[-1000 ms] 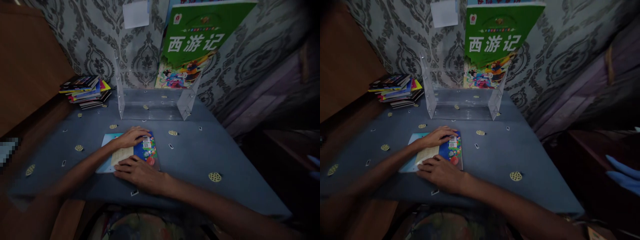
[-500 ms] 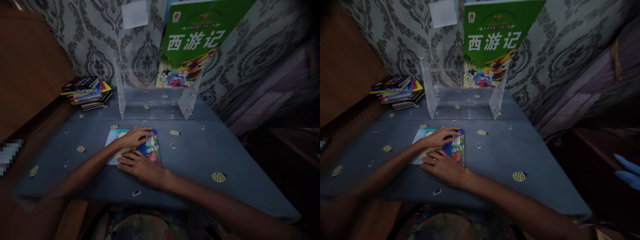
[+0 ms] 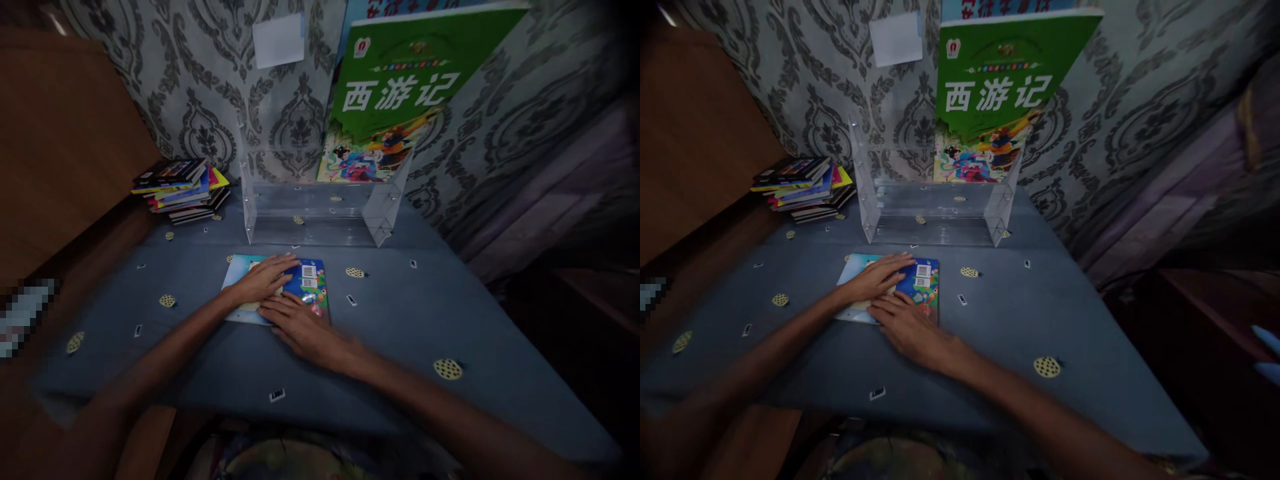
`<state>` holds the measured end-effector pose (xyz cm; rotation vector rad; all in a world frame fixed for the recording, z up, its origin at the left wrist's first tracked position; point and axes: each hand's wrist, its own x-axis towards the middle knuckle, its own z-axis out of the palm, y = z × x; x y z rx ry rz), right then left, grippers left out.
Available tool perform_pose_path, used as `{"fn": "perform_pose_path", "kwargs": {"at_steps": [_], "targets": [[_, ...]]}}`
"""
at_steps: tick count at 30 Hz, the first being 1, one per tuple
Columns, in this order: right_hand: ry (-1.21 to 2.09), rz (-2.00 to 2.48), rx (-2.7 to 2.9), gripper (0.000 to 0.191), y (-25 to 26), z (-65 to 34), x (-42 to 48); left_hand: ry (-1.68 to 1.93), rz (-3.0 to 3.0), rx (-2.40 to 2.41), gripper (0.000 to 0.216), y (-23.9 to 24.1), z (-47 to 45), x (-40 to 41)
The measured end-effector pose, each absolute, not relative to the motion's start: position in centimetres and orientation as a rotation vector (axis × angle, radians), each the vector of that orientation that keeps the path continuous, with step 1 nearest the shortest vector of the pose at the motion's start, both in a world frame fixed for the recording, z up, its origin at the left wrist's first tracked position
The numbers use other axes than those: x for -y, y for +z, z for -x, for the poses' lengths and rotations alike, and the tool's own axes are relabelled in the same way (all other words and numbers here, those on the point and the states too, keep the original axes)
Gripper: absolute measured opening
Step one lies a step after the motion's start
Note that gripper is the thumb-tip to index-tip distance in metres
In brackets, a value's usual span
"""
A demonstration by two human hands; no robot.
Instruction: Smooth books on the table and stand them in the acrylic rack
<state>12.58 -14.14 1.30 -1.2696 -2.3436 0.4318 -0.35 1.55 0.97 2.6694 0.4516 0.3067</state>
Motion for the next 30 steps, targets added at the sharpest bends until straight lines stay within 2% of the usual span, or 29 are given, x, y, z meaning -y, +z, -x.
{"fn": "perform_pose_path", "kwargs": {"at_steps": [8, 17, 24, 30], "targets": [[0.577, 1.248, 2.263, 0.049, 0.7, -13.4, 13.9, 0.403, -2.674, -0.867, 0.056, -0.3, 7.5, -2.5], [0.331, 1.698, 2.076, 0.059, -0.7, -19.5, 10.8, 0.494, -2.702, -0.977, 0.052, -1.0, 7.8, -1.9], [0.277, 1.781, 2.034, 0.071, -1.3, -21.2, 12.2, 0.479, -2.723, -1.017, 0.053, -0.6, 7.7, -1.6], [0.385, 1.734, 2.175, 0.094, -0.5, -21.8, 13.6, 0.507, -2.751, -1.011, 0.052, -0.7, 7.6, -1.5]]}}
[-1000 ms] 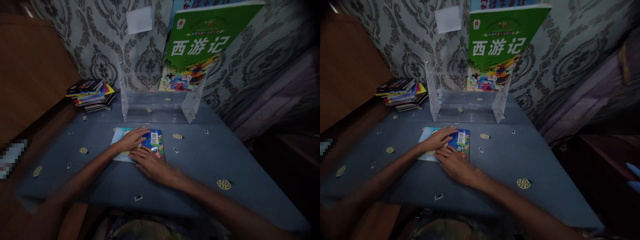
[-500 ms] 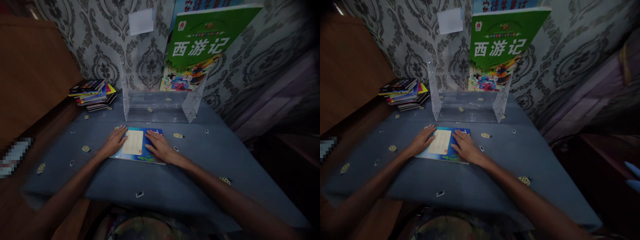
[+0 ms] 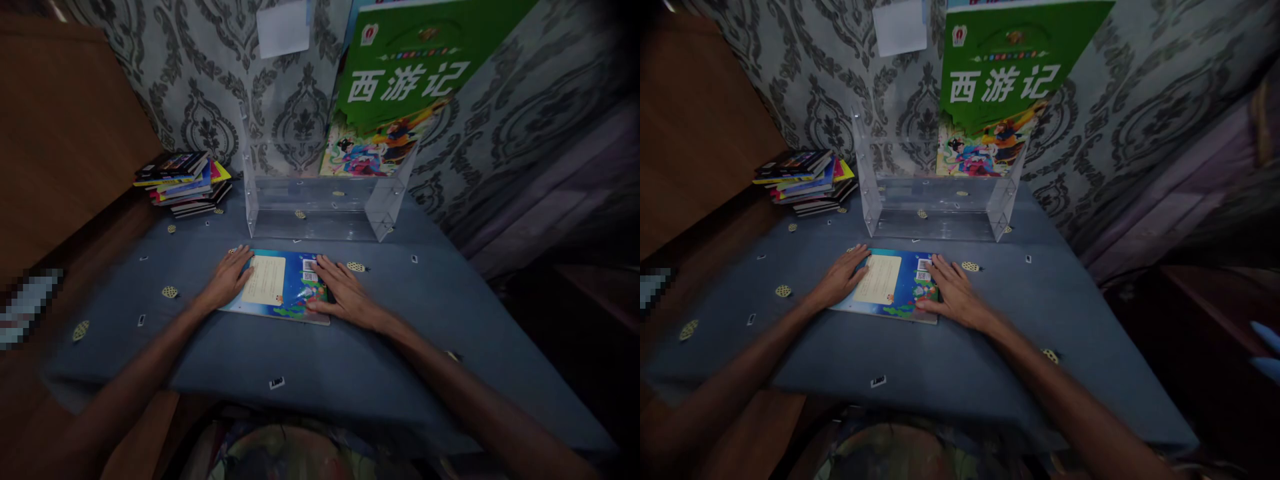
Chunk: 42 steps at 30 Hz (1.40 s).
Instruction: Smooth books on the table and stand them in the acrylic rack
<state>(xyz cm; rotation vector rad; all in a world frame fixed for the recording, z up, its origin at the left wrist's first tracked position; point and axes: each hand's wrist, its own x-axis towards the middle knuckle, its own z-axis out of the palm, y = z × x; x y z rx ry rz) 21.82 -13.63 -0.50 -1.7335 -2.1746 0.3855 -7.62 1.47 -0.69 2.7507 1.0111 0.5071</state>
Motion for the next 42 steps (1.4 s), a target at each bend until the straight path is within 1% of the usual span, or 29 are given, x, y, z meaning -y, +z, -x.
{"fn": "perform_pose_path", "kwargs": {"at_steps": [2, 8, 10, 12, 13, 16, 17, 22, 26, 31, 35, 42], "targets": [[0.432, 1.704, 2.241, 0.102, -0.3, -22.3, 14.0, 0.513, -2.762, -1.009, 0.051, -0.7, 7.6, -1.5], [0.455, 1.611, 2.347, 0.117, -0.4, -23.1, 14.5, 0.544, -2.893, -1.069, 0.044, 0.1, 7.6, -1.1], [0.442, 1.588, 2.355, 0.121, -0.6, -23.2, 14.5, 0.542, -2.962, -0.974, 0.041, 0.5, 7.4, -0.2], [0.433, 1.572, 2.342, 0.120, -0.7, -23.2, 14.6, 0.505, -3.002, -0.774, 0.041, 0.9, 7.0, 1.5], [0.433, 1.564, 2.332, 0.118, -0.7, -23.2, 14.6, 0.480, -3.010, -0.663, 0.044, 1.0, 6.7, 2.5], [0.452, 1.536, 2.300, 0.109, -0.7, -23.3, 14.7, 0.420, -3.032, -0.419, 0.063, 1.1, 5.5, 5.4], [0.463, 1.529, 2.290, 0.106, -0.7, -23.3, 14.8, 0.415, -3.046, -0.384, 0.065, 1.1, 5.1, 6.1], [0.525, 1.505, 2.223, 0.092, -0.4, -23.3, 14.8, 0.458, -3.136, -0.326, 0.044, 0.9, 3.9, 6.7], [0.598, 1.450, 2.185, 0.079, 0.2, -23.5, 14.8, 0.564, -3.187, -0.263, 0.035, 1.0, 3.8, 6.3], [0.627, 1.415, 2.180, 0.073, 0.5, -23.6, 14.9, 0.621, -3.090, -0.329, 0.034, 1.5, 3.7, 6.2], [0.617, 1.426, 2.157, 0.061, 0.5, -23.4, 15.0, 0.589, -3.053, -0.395, 0.035, 1.8, 3.6, 6.2], [0.579, 1.415, 2.108, 0.042, 0.5, -23.3, 15.1, 0.620, -3.029, -0.376, 0.035, 1.7, 3.6, 6.4]]}}
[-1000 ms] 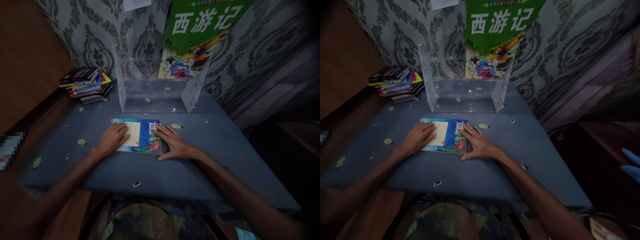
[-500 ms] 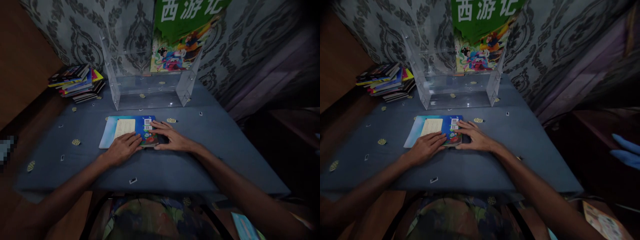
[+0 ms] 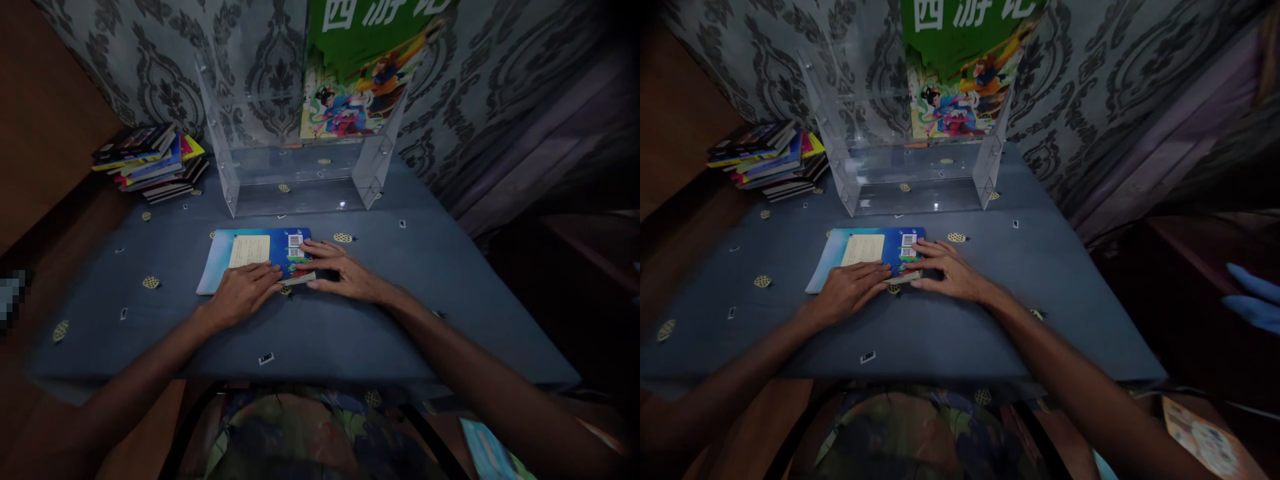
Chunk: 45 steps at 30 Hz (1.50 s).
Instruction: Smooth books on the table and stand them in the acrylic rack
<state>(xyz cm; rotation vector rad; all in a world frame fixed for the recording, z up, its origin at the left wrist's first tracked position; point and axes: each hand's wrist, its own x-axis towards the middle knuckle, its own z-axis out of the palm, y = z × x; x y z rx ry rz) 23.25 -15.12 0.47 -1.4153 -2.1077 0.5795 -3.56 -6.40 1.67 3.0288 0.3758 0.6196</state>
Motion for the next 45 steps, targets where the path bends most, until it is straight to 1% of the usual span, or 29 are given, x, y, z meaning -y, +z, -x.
{"fn": "perform_pose_path", "kwargs": {"at_steps": [11, 15, 19, 22, 25, 28, 31, 34, 38, 45], "targets": [[0.529, 1.366, 2.140, 0.040, 0.0, -23.4, 15.1, 0.669, -3.058, -0.292, 0.033, 1.8, 3.8, 6.3], [0.517, 1.331, 2.164, 0.045, -0.4, -23.7, 15.1, 0.670, -3.077, -0.266, 0.033, 1.7, 3.9, 6.6], [0.505, 1.313, 2.183, 0.052, -0.7, -23.9, 15.2, 0.554, -3.014, -0.264, 0.037, 2.2, 4.6, 6.1], [0.504, 1.287, 2.197, 0.057, -0.7, -24.0, 15.2, 0.479, -2.954, -0.405, 0.040, 2.6, 5.7, 4.1], [0.480, 1.290, 2.214, 0.060, -0.5, -24.0, 15.3, 0.398, -2.922, -0.726, 0.046, 2.6, 6.8, 0.7], [0.406, 1.284, 2.237, 0.054, 0.0, -23.5, 15.9, 0.242, -2.859, -1.010, 0.053, 2.5, 7.3, -2.4], [0.317, 1.260, 2.222, 0.043, 0.4, -22.5, 16.9, 0.136, -2.848, -1.093, 0.054, 3.0, 7.1, -3.6], [0.224, 1.270, 2.183, 0.034, 0.5, -21.9, 17.7, 0.048, -2.908, -1.144, 0.051, 4.2, 6.9, -2.6], [0.043, 1.383, 2.214, 0.026, 0.8, -21.7, 16.7, -0.167, -2.903, -1.291, 0.046, 6.0, 8.0, 0.0], [0.039, 1.491, 2.283, 0.025, 2.2, -20.6, 10.5, -0.368, -2.725, -1.518, 0.049, 7.0, 11.0, 3.3]]}}
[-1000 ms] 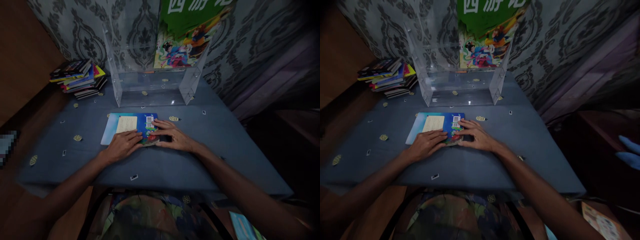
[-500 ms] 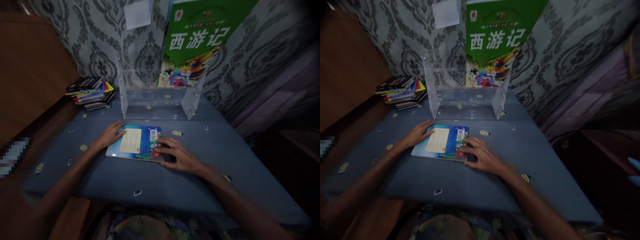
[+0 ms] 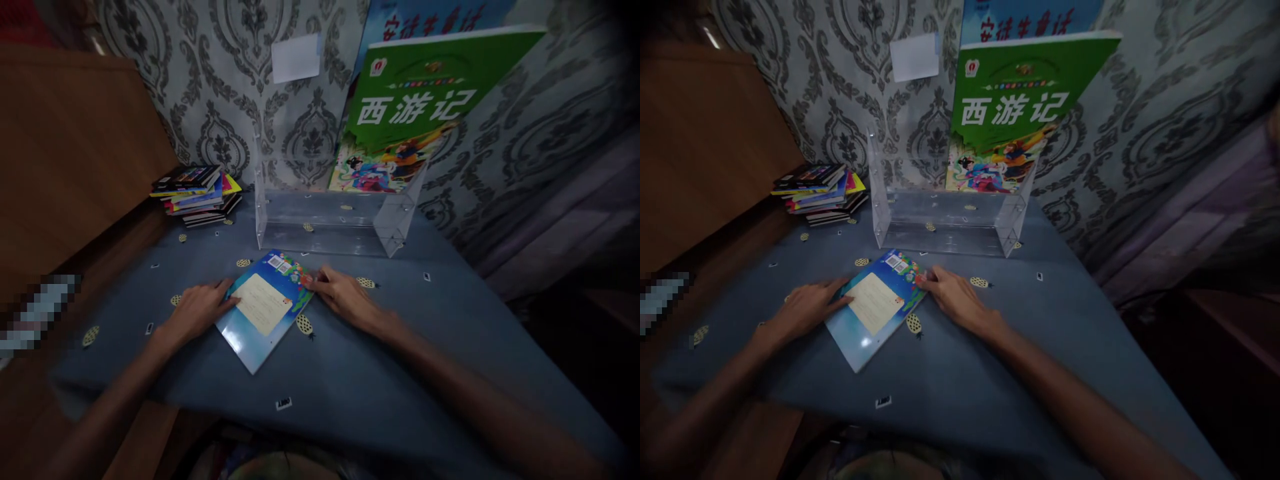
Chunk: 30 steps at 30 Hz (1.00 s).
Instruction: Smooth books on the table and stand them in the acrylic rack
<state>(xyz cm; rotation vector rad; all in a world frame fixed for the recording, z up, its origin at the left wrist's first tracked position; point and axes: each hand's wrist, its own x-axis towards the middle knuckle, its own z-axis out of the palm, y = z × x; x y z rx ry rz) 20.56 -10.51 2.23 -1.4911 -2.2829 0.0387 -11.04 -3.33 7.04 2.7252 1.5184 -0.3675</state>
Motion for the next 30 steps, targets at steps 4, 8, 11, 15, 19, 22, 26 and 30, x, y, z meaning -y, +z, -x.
{"fn": "perform_pose_path", "kwargs": {"at_steps": [4, 8, 11, 15, 19, 22, 26, 30], "targets": [[0.099, 1.483, 2.284, 0.030, 2.1, -20.0, 7.4, -0.403, -2.609, -1.582, 0.049, 7.2, 11.0, 4.3], [0.105, 1.459, 2.264, 0.033, 1.5, -20.5, 6.1, -0.392, -2.600, -1.577, 0.050, 7.2, 10.2, 4.5], [0.097, 1.424, 2.253, 0.034, 1.2, -21.0, 6.1, -0.424, -2.612, -1.537, 0.049, 7.1, 9.9, 4.9], [0.063, 1.372, 2.269, 0.036, 1.2, -20.9, 5.9, -0.338, -2.665, -1.492, 0.049, 6.4, 10.2, 5.5], [0.056, 1.372, 2.274, 0.032, 1.0, -20.7, 4.9, -0.275, -2.727, -1.508, 0.052, 5.3, 10.2, 5.7], [0.028, 1.432, 2.241, 0.030, 0.6, -20.8, 3.9, -0.309, -2.753, -1.552, 0.050, 4.9, 9.2, 5.5], [-0.102, 1.522, 2.240, 0.033, 0.4, -21.0, 3.2, -0.410, -2.740, -1.577, 0.050, 5.1, 7.8, 5.0], [-0.188, 1.558, 2.275, 0.035, 0.4, -20.7, 4.0, -0.385, -2.756, -1.611, 0.050, 5.1, 7.6, 4.9]]}}
